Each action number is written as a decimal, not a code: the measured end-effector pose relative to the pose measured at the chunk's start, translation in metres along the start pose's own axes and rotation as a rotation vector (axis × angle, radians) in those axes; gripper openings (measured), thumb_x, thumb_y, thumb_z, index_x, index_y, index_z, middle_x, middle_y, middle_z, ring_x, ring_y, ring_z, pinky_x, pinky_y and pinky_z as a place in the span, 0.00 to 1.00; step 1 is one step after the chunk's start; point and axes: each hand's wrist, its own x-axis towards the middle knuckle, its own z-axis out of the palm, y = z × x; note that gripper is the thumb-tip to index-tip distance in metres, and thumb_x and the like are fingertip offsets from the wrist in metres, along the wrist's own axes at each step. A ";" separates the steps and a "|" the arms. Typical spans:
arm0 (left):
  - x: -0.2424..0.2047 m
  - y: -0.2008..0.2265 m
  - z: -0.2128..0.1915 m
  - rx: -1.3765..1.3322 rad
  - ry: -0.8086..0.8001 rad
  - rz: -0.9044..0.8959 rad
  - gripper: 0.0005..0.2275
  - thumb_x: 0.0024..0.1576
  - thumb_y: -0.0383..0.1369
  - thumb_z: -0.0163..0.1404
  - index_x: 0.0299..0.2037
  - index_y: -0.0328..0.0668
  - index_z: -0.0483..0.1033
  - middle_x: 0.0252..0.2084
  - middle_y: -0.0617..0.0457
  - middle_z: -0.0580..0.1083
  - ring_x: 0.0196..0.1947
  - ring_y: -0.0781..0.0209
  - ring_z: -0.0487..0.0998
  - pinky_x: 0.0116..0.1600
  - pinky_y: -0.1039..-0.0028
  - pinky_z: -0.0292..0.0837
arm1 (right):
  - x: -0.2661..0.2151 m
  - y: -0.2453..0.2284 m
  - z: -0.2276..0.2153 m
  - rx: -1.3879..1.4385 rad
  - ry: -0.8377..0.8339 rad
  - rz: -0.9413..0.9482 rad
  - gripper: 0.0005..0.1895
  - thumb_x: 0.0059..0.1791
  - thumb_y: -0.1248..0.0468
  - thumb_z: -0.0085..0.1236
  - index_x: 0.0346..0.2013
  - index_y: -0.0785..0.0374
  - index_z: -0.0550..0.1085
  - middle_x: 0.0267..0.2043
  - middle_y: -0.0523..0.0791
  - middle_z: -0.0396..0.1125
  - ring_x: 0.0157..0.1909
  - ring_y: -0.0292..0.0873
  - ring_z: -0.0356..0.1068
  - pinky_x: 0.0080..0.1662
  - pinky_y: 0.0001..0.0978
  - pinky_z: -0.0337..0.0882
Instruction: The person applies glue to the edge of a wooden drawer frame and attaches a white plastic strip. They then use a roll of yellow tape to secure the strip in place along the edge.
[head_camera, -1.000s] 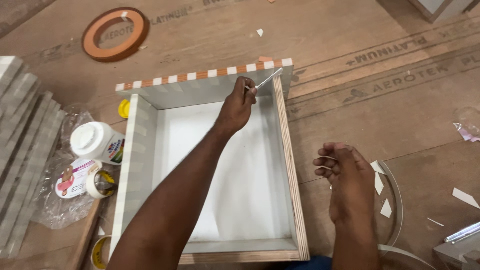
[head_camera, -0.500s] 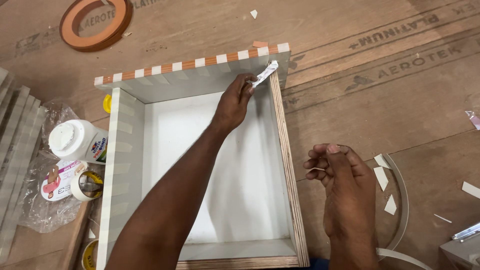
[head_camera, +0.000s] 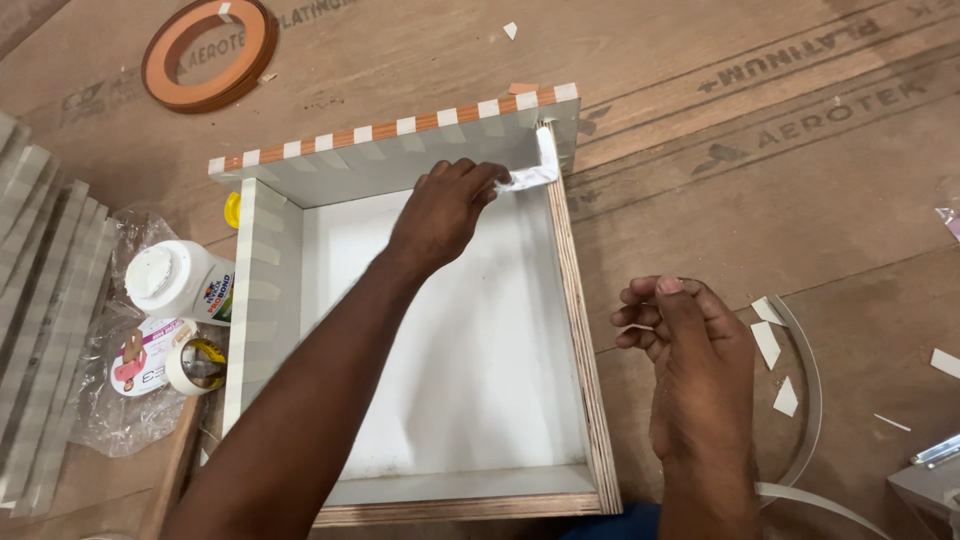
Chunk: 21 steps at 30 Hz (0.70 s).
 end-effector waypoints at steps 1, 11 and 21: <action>-0.002 0.000 -0.002 0.025 -0.007 0.029 0.10 0.66 0.35 0.45 0.54 0.49 0.76 0.45 0.52 0.77 0.47 0.50 0.73 0.54 0.57 0.67 | 0.000 0.000 -0.001 0.015 -0.005 -0.003 0.11 0.55 0.61 0.52 0.38 0.67 0.75 0.38 0.49 0.74 0.38 0.42 0.73 0.41 0.35 0.72; 0.029 -0.011 0.008 -0.338 0.092 -0.091 0.10 0.67 0.32 0.41 0.54 0.40 0.72 0.48 0.45 0.78 0.48 0.51 0.79 0.52 0.60 0.72 | -0.001 0.001 -0.001 0.003 0.015 0.023 0.11 0.55 0.61 0.52 0.37 0.66 0.76 0.37 0.48 0.74 0.37 0.42 0.73 0.40 0.34 0.71; 0.031 0.009 0.028 -0.415 -0.037 -0.128 0.11 0.68 0.34 0.41 0.58 0.46 0.70 0.45 0.48 0.79 0.48 0.56 0.80 0.54 0.62 0.74 | 0.000 0.000 0.000 0.006 0.000 0.007 0.11 0.55 0.61 0.52 0.36 0.66 0.76 0.36 0.48 0.74 0.37 0.42 0.73 0.39 0.34 0.72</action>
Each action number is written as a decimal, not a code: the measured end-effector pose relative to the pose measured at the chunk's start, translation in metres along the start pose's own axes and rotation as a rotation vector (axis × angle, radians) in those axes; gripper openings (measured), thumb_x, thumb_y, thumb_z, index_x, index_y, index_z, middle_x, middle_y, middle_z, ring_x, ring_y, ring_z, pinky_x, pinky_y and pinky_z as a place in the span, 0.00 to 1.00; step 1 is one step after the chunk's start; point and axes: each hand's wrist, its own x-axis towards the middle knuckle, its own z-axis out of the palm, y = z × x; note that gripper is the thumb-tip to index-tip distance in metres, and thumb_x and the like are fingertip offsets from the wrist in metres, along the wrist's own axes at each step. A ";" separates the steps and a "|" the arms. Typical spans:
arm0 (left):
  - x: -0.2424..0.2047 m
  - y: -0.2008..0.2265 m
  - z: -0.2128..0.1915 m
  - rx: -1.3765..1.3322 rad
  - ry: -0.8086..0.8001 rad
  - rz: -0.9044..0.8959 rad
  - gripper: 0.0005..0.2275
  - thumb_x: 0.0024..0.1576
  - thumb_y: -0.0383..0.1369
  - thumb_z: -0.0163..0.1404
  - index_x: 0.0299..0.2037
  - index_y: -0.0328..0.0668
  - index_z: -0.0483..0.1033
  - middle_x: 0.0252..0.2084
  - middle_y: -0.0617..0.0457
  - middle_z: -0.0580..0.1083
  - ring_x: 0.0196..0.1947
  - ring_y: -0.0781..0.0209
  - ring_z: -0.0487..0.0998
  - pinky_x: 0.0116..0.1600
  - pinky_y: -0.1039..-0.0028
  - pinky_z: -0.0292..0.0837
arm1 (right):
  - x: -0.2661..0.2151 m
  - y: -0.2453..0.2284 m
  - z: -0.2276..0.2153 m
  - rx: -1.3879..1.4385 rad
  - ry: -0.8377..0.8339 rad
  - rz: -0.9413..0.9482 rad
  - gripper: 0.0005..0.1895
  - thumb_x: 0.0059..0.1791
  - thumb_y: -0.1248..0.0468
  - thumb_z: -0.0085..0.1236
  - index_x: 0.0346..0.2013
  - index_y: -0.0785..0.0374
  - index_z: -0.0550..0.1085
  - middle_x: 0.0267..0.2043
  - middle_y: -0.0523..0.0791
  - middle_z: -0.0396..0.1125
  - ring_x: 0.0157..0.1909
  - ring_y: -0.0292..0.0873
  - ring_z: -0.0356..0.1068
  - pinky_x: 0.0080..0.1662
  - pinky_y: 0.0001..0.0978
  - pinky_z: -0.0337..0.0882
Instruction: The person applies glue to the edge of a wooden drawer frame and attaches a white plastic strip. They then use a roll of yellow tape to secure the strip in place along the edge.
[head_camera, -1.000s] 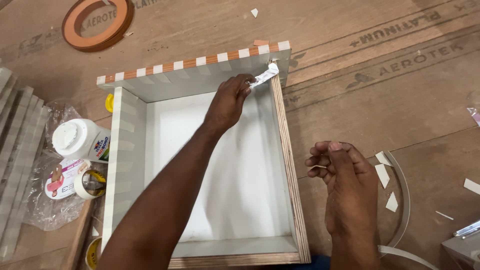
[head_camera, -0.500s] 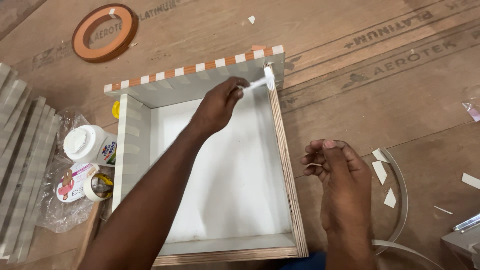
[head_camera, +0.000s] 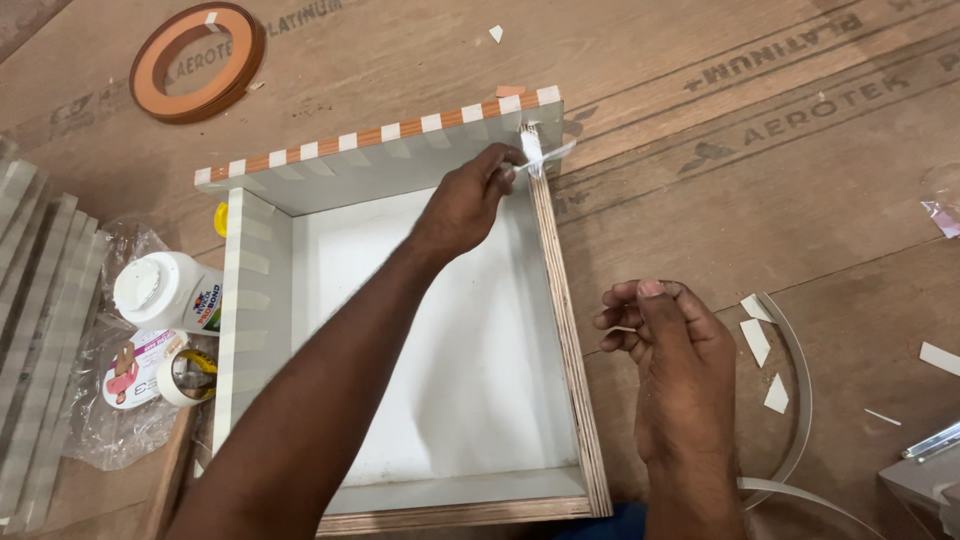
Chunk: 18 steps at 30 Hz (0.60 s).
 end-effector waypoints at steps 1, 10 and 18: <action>-0.002 0.001 0.003 -0.062 0.044 0.019 0.11 0.68 0.34 0.41 0.58 0.46 0.69 0.45 0.48 0.79 0.48 0.57 0.80 0.53 0.62 0.74 | -0.001 -0.001 0.000 -0.001 0.006 0.003 0.11 0.55 0.61 0.52 0.36 0.66 0.76 0.36 0.48 0.74 0.37 0.42 0.73 0.39 0.34 0.72; -0.053 -0.019 0.009 0.120 0.119 0.107 0.11 0.65 0.33 0.45 0.57 0.43 0.70 0.45 0.44 0.78 0.44 0.48 0.77 0.49 0.58 0.71 | -0.005 -0.010 0.000 0.008 0.039 0.001 0.11 0.55 0.61 0.50 0.36 0.66 0.75 0.36 0.49 0.74 0.37 0.42 0.73 0.40 0.35 0.72; -0.019 -0.013 -0.026 0.077 0.132 0.249 0.10 0.68 0.30 0.41 0.56 0.39 0.72 0.47 0.44 0.77 0.48 0.47 0.77 0.53 0.57 0.71 | -0.007 -0.006 -0.003 0.078 0.040 -0.043 0.10 0.56 0.63 0.50 0.37 0.67 0.74 0.37 0.49 0.73 0.37 0.43 0.73 0.40 0.36 0.72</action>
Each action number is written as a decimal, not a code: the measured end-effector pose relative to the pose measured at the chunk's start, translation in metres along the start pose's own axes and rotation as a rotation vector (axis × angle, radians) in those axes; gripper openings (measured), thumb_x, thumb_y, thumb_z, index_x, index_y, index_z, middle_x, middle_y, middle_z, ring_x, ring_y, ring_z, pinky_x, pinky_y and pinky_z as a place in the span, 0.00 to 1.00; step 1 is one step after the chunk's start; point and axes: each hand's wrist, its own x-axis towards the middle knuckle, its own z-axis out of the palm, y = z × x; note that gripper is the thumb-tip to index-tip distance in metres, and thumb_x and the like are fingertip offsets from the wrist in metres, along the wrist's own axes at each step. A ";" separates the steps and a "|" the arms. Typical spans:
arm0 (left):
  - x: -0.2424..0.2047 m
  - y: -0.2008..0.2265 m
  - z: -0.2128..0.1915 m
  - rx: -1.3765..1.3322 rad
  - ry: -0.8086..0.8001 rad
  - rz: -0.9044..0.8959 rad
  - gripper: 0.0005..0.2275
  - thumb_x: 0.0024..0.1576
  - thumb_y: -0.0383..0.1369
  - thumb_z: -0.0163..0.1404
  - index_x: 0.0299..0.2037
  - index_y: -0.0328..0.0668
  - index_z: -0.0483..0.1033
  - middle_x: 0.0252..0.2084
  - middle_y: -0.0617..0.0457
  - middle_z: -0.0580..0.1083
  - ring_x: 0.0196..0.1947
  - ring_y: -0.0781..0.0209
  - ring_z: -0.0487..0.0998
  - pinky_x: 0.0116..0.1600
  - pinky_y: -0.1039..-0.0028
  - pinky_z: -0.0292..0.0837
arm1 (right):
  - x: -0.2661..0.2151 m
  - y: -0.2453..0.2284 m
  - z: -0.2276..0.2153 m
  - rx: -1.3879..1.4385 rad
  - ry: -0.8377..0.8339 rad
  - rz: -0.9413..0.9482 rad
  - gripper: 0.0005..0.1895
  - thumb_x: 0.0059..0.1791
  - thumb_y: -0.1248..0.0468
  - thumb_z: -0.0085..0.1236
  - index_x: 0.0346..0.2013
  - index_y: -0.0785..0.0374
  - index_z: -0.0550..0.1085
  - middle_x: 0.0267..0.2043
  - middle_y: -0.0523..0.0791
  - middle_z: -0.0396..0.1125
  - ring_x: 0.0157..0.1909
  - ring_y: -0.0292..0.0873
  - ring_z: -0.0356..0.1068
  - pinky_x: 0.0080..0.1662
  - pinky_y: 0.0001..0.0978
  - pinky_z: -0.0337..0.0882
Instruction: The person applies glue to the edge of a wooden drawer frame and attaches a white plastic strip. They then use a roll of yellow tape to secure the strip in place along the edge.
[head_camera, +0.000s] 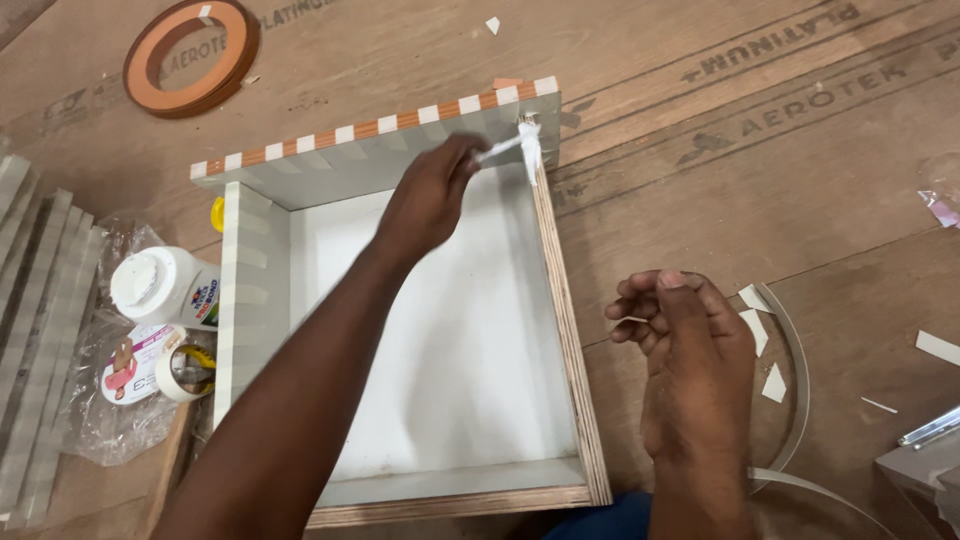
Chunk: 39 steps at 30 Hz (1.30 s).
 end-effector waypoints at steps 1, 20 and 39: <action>0.013 -0.001 0.001 -0.029 -0.012 -0.007 0.10 0.69 0.30 0.41 0.56 0.39 0.71 0.46 0.45 0.77 0.48 0.49 0.77 0.52 0.58 0.72 | 0.000 -0.001 -0.001 0.001 0.007 0.002 0.10 0.56 0.63 0.50 0.37 0.67 0.74 0.37 0.49 0.73 0.37 0.44 0.73 0.40 0.36 0.72; -0.029 0.014 0.044 -0.208 -0.069 -0.288 0.11 0.66 0.34 0.44 0.56 0.46 0.69 0.40 0.52 0.77 0.36 0.59 0.76 0.45 0.62 0.73 | -0.002 -0.011 -0.005 -0.024 0.033 0.014 0.10 0.56 0.63 0.49 0.36 0.66 0.73 0.37 0.50 0.73 0.37 0.44 0.73 0.41 0.36 0.73; 0.013 0.015 0.008 0.142 -0.069 -0.110 0.11 0.67 0.33 0.41 0.55 0.45 0.74 0.47 0.50 0.79 0.47 0.49 0.71 0.55 0.59 0.68 | -0.001 -0.011 -0.013 0.036 0.024 -0.060 0.10 0.57 0.62 0.50 0.37 0.66 0.74 0.37 0.48 0.72 0.37 0.43 0.73 0.40 0.35 0.72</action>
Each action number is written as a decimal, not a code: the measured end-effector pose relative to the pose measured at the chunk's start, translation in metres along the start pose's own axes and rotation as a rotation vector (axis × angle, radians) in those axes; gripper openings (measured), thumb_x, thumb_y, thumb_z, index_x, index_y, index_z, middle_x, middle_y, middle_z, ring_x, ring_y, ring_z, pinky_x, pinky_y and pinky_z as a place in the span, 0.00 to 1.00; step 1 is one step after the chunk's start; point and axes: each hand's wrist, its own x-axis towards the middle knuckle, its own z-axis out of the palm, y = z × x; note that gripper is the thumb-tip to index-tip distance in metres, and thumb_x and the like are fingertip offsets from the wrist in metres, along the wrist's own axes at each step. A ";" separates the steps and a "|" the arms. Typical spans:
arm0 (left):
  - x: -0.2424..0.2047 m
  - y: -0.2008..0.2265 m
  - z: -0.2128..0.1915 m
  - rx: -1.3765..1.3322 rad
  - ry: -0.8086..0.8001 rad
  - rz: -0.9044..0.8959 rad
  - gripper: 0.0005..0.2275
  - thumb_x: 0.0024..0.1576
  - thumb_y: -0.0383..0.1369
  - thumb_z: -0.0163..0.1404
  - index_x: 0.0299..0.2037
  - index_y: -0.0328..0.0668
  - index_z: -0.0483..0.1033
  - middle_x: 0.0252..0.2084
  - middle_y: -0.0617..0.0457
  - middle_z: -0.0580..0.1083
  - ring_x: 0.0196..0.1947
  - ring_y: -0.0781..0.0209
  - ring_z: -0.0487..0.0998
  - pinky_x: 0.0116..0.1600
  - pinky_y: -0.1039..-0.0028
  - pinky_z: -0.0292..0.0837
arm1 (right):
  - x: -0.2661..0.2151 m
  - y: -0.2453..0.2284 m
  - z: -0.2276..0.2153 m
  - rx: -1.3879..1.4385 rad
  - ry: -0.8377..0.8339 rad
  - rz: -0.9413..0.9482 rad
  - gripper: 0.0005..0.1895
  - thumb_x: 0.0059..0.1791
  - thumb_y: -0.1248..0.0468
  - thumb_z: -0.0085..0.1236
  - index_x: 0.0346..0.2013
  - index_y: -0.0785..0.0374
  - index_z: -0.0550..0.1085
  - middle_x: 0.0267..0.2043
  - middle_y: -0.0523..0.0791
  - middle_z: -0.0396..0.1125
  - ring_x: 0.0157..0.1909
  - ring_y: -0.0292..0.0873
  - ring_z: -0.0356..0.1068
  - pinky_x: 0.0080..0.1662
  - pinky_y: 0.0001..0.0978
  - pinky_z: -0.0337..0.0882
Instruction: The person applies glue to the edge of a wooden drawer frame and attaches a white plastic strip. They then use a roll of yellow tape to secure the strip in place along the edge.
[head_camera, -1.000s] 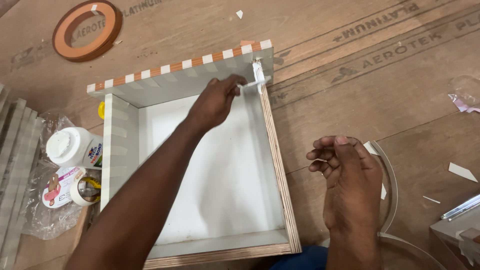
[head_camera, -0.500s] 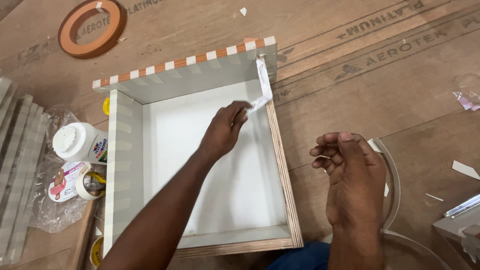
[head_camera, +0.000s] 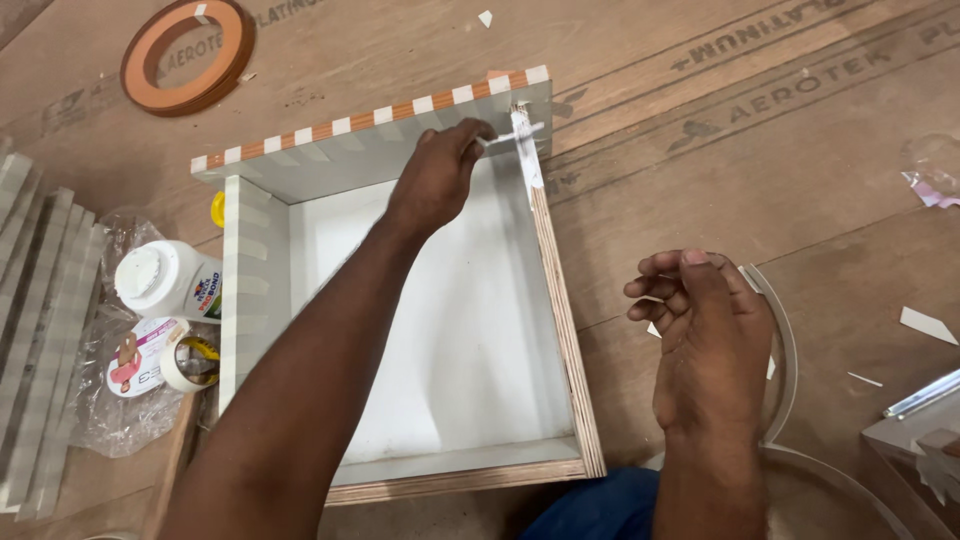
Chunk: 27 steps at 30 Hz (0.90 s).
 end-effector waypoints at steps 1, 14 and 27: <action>0.000 0.002 0.000 0.030 -0.029 -0.019 0.11 0.67 0.33 0.41 0.54 0.46 0.74 0.45 0.50 0.79 0.46 0.49 0.70 0.54 0.58 0.67 | 0.000 0.000 -0.001 0.007 0.002 -0.005 0.10 0.57 0.62 0.50 0.37 0.65 0.74 0.37 0.48 0.72 0.37 0.43 0.73 0.40 0.35 0.72; -0.103 0.039 0.027 -0.209 -0.102 -0.057 0.10 0.66 0.34 0.45 0.54 0.47 0.75 0.38 0.52 0.78 0.38 0.56 0.72 0.47 0.65 0.70 | -0.002 -0.005 0.000 0.011 0.000 0.011 0.10 0.56 0.62 0.50 0.36 0.64 0.74 0.36 0.48 0.73 0.37 0.42 0.73 0.40 0.34 0.72; -0.143 0.031 0.011 0.032 -0.103 -0.011 0.12 0.63 0.31 0.46 0.54 0.45 0.77 0.48 0.50 0.79 0.43 0.49 0.72 0.49 0.61 0.69 | -0.001 -0.006 -0.006 0.033 -0.010 -0.030 0.10 0.57 0.62 0.50 0.36 0.64 0.74 0.37 0.48 0.72 0.37 0.42 0.72 0.41 0.33 0.72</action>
